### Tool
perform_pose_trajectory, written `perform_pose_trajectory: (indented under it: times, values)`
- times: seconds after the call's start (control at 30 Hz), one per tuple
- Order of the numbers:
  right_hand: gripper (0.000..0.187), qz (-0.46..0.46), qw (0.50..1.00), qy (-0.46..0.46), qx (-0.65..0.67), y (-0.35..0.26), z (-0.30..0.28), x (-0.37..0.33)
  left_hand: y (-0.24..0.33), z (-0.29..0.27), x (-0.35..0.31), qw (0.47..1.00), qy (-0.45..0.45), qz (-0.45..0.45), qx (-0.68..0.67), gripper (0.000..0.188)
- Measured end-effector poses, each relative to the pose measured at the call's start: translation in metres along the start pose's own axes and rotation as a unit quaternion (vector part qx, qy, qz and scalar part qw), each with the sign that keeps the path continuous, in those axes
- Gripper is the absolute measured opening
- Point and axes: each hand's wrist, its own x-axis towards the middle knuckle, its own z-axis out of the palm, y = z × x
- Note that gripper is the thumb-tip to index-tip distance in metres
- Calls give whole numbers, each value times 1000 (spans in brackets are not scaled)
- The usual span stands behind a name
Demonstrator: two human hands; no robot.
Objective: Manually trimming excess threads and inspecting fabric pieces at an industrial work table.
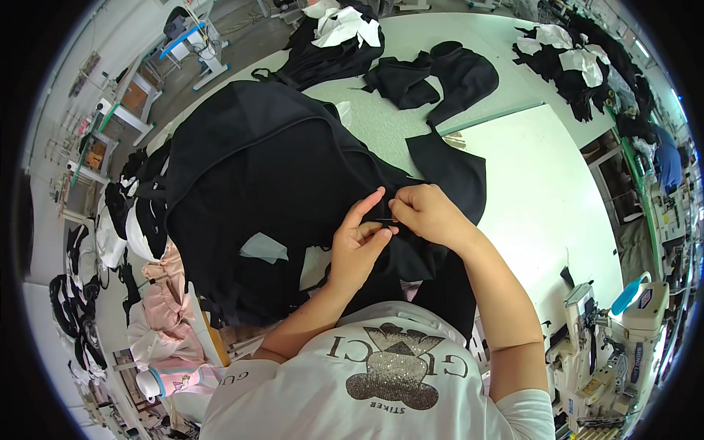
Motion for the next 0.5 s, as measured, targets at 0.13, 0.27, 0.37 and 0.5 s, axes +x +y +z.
perform_pose_trajectory:
  times: [0.13, 0.27, 0.37, 0.5]
  values:
    - [29, -54, 998, 20, -25, 5, 3, -2, 1, 3, 0, 1000, 6, 20, 0, 61]
    - [31, 12, 985, 105, 138, 9, -3, -17, 2, 5, -3, 997, 12, 75, 20, 49]
    - [54, -95, 957, 207, 182, 24, 12, -44, -6, -5, -4, 965, -10, 150, 217, 34]
    - [52, -61, 947, 292, 122, 31, 62, -78, 5, 17, 4, 908, -12, 274, 318, 14]
